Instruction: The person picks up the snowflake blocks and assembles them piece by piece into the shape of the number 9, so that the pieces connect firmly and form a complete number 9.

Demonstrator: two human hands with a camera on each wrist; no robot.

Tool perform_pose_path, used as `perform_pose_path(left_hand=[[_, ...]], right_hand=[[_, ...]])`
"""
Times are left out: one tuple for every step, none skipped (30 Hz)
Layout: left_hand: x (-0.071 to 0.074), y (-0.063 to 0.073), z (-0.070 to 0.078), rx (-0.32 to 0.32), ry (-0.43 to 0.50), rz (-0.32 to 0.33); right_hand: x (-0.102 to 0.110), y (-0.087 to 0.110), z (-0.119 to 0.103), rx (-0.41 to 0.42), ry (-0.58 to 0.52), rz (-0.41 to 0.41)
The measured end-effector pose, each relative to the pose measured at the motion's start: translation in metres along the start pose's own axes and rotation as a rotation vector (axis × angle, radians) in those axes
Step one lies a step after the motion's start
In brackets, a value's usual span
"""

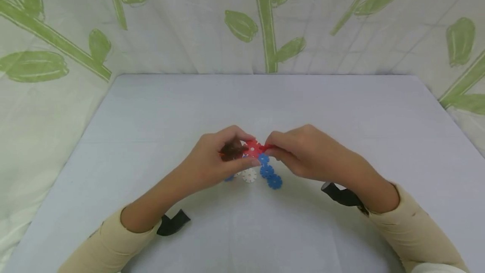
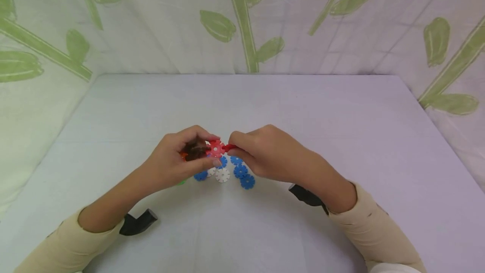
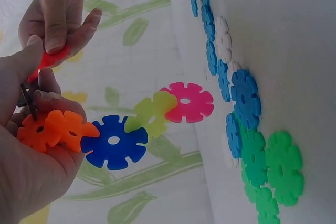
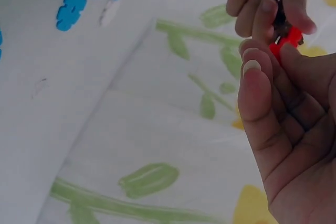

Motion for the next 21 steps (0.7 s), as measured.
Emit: perform_pose_path(left_hand=[[0.000,0.000,0.001,-0.006,-0.003,0.001],[0.001,0.001,0.002,-0.010,-0.007,0.003],[0.001,0.001,0.002,-0.016,-0.010,0.005],[0.001,0.001,0.003,-0.021,-0.012,0.007],[0.001,0.002,0.003,-0.024,-0.008,0.009],[0.002,0.002,0.004,-0.026,-0.003,0.012],[0.001,0.002,0.004,-0.026,0.001,0.014],[0.001,0.002,0.004,-0.022,0.012,0.014],[-0.001,0.002,0.003,-0.013,0.027,0.011],[-0.002,0.003,0.002,-0.004,0.045,0.007],[-0.003,0.003,0.001,0.006,0.060,0.003],[-0.004,0.003,0.000,0.019,0.071,0.000],[-0.005,0.003,-0.001,0.031,0.083,-0.003],[-0.006,0.003,-0.002,0.041,0.092,-0.005],[-0.006,0.003,-0.002,0.044,0.095,-0.003],[-0.005,0.003,-0.003,0.044,0.093,0.003],[-0.003,0.003,-0.003,0.039,0.088,0.010],[-0.001,0.002,-0.002,0.030,0.091,0.018],[0.001,0.002,-0.001,0.025,0.095,0.022],[0.004,0.001,0.001,0.019,0.094,0.025],[0.007,0.001,0.003,0.016,0.087,0.030]], right_hand=[[0.000,0.000,-0.002,0.010,0.010,0.011],[0.001,0.000,-0.004,0.018,0.021,0.020],[0.001,0.000,-0.005,0.024,0.032,0.027],[0.001,0.000,-0.007,0.033,0.040,0.035],[0.001,0.000,-0.008,0.042,0.047,0.042],[0.001,0.000,-0.010,0.048,0.056,0.048],[0.001,0.000,-0.011,0.050,0.062,0.052],[0.001,0.000,-0.012,0.051,0.068,0.054],[0.000,0.001,-0.013,0.050,0.066,0.053],[-0.001,0.001,-0.014,0.049,0.069,0.054],[-0.003,0.001,-0.015,0.043,0.076,0.053],[-0.004,0.001,-0.015,0.037,0.085,0.053],[-0.005,0.001,-0.016,0.032,0.095,0.054],[-0.006,0.001,-0.017,0.026,0.103,0.056],[-0.007,0.001,-0.017,0.019,0.111,0.059],[-0.007,0.000,-0.016,0.011,0.122,0.064],[-0.007,0.000,-0.016,0.008,0.122,0.071],[-0.006,-0.001,-0.015,0.008,0.114,0.081],[-0.004,-0.002,-0.015,0.014,0.103,0.097],[-0.002,-0.003,-0.014,0.019,0.085,0.116],[0.000,-0.003,-0.013,0.024,0.059,0.137]])
Point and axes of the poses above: each hand's wrist, its own y-axis away from the middle knuckle, its own x-axis out of the back of the hand, z = x × y, the point moved 10 cm from there along -y, towards the middle knuckle, and after that the axes turned 11 degrees about -y, right-handed, at the moved point
